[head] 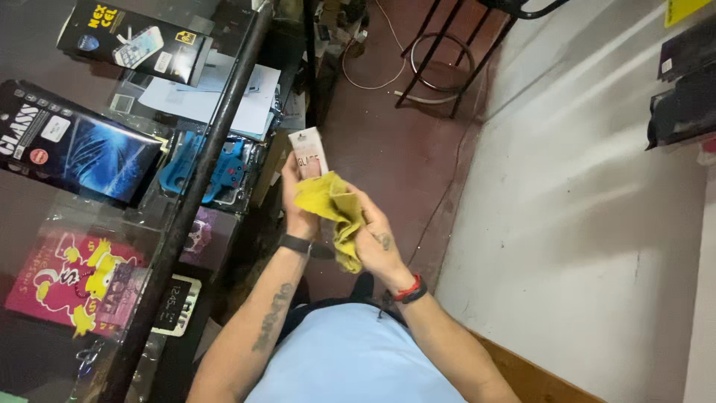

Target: The person takes various packaged screen protectors from a glass counter, wipes the packaging with a yellow cloth, and hangs them onto metal hooks on a retail display wall.

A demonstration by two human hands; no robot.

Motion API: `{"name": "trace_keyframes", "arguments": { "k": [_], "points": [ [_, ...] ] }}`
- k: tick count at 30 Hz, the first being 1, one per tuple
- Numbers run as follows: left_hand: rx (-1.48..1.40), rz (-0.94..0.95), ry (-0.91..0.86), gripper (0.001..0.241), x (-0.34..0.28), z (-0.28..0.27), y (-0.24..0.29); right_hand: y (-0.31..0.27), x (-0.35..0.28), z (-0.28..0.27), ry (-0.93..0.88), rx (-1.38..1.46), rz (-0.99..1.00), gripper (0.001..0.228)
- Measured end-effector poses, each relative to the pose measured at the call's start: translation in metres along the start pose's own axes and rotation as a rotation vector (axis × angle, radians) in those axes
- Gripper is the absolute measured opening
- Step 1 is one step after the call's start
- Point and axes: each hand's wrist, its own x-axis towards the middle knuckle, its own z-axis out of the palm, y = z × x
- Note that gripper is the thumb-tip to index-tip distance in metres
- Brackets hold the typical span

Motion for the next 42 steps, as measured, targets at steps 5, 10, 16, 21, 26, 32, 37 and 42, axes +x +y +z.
{"name": "trace_keyframes", "arguments": {
  "k": [5, 10, 16, 21, 26, 32, 37, 42],
  "points": [
    [0.016, 0.051, -0.036, 0.058, -0.026, -0.034, 0.016, -0.033, -0.008, -0.011, 0.044, -0.486, -0.215, 0.056],
    [-0.413, -0.211, -0.099, 0.040, -0.032, -0.044, -0.024, -0.024, -0.010, 0.016, -0.085, -0.635, -0.453, 0.057],
    [-1.378, -0.599, -0.615, 0.078, -0.044, -0.021, -0.017, 0.002, -0.009, 0.021, -0.183, -0.565, -0.552, 0.060],
    [-1.242, -0.538, -0.564, 0.078, -0.069, -0.013, -0.006, -0.022, 0.031, 0.031, -0.117, -0.451, -0.610, 0.064],
    [-1.068, -0.455, -0.502, 0.077, -0.047, 0.004, 0.025, -0.023, -0.012, 0.039, -0.170, -0.344, -0.412, 0.057],
    [-0.837, -0.365, -0.398, 0.078, -0.091, 0.022, 0.028, -0.033, 0.048, 0.030, -0.055, -0.290, -0.608, 0.091],
    [-0.597, -0.282, -0.318, 0.078, -0.070, 0.023, 0.058, -0.008, 0.008, 0.051, -0.216, 0.121, -0.250, 0.150],
    [-0.421, -0.211, -0.251, 0.079, -0.086, 0.023, 0.073, -0.035, -0.013, 0.056, -0.183, -0.250, -0.272, 0.061]
  ]
}}
